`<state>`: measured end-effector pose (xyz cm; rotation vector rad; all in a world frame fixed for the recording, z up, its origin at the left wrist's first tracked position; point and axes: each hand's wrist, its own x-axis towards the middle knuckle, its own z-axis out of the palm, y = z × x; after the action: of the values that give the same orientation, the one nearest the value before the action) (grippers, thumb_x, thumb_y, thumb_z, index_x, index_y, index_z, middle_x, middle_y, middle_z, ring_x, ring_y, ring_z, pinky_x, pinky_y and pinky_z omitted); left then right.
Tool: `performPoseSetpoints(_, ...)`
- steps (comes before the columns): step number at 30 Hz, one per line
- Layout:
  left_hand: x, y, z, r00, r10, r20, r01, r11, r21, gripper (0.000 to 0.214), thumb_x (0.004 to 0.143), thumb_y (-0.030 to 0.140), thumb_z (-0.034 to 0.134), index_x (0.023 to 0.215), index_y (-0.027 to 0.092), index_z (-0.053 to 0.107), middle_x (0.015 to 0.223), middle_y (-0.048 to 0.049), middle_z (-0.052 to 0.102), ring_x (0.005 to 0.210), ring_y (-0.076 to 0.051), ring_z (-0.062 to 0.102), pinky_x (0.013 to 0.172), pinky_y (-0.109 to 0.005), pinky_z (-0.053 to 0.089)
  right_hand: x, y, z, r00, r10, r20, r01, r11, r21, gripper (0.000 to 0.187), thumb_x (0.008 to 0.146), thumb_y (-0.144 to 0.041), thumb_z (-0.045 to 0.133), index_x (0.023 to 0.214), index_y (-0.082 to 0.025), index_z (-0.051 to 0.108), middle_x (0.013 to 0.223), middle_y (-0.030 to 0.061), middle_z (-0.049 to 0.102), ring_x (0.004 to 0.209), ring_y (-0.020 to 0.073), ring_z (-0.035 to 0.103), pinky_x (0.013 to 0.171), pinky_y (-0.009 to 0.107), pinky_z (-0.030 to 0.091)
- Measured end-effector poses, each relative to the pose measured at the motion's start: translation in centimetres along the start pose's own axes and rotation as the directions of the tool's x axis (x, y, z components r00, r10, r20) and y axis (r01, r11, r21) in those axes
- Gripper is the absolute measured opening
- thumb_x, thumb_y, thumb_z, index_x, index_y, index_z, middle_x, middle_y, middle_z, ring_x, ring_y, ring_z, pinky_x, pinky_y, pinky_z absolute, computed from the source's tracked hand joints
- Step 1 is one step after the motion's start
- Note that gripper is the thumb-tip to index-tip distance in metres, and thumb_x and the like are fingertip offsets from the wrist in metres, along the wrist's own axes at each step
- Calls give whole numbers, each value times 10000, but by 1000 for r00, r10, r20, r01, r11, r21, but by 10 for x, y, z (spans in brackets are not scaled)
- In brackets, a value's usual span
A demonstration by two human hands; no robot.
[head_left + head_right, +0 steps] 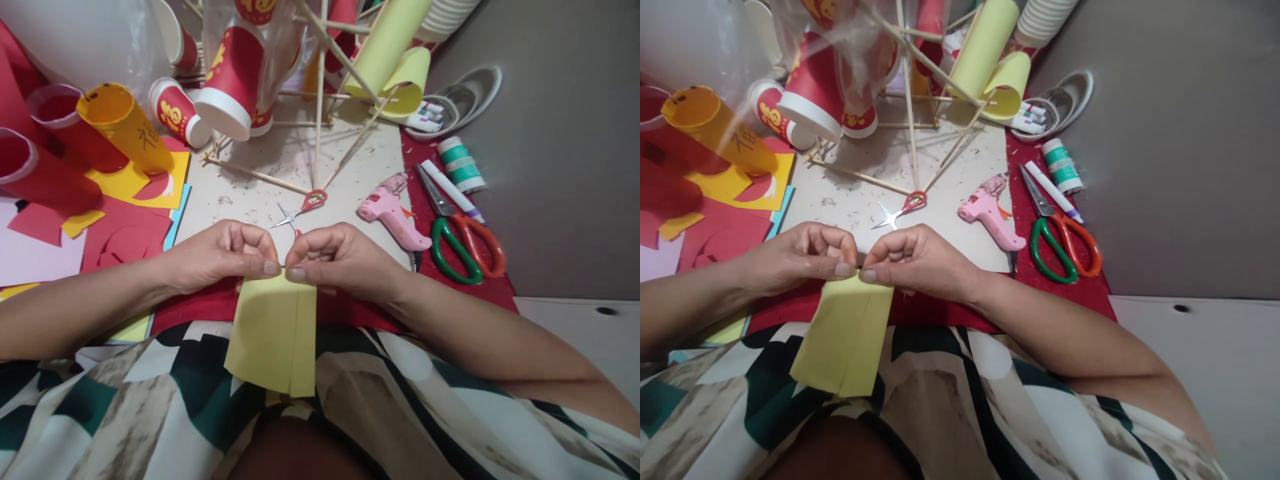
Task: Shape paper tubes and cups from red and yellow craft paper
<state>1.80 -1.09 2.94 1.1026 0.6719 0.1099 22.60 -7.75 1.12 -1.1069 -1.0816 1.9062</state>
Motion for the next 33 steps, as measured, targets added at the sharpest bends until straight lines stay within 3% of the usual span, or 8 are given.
performPoseSetpoints(7,0,-1,-2,997,-34,69,30,998,48,290,791,361,818,712,140,648,562,25,563,504,-56,448,500,-154,332,-1,-1,3,995,-20,98,21,1000,-9,255,719,-297,859,723,-125,670,540,-67,515,461,29,367,421,173,245)
performPoseSetpoints(12,0,1,-2,988,-63,139,56,997,49,293,860,364,749,705,139,644,596,15,563,539,-68,472,527,-160,371,-1,-3,3,979,-54,195,62,997,-37,340,824,-412,781,721,-135,612,564,-73,471,472,30,356,432,187,245)
performPoseSetpoints(17,-1,1,-2,993,-22,120,19,1000,25,300,889,347,725,711,125,632,577,29,538,518,-45,434,513,-135,341,-3,-2,1,989,-74,125,88,990,-111,372,858,-478,739,775,-129,639,521,-71,470,446,43,369,421,193,241)
performPoseSetpoints(21,1,-2,-2,996,-29,80,29,1000,4,258,874,353,746,794,135,632,592,34,566,518,-44,455,512,-127,340,-4,-3,4,988,-149,36,153,978,-146,281,771,-350,822,780,-128,650,549,-78,474,478,35,371,457,179,267)
performPoseSetpoints(26,4,-6,-3,999,5,54,-4,1000,-24,267,833,352,782,779,140,628,588,36,583,524,-50,486,523,-138,367,-3,-1,5,984,-175,28,177,961,-212,128,759,-231,770,751,-132,688,605,-40,562,536,55,442,511,192,344)
performPoseSetpoints(33,0,-4,-5,995,-20,103,18,1000,13,200,831,300,763,765,138,665,572,22,599,516,-58,490,528,-147,367,-2,-1,1,985,-166,52,173,960,-219,109,771,-240,748,744,-135,737,629,-19,614,561,70,484,517,197,370)
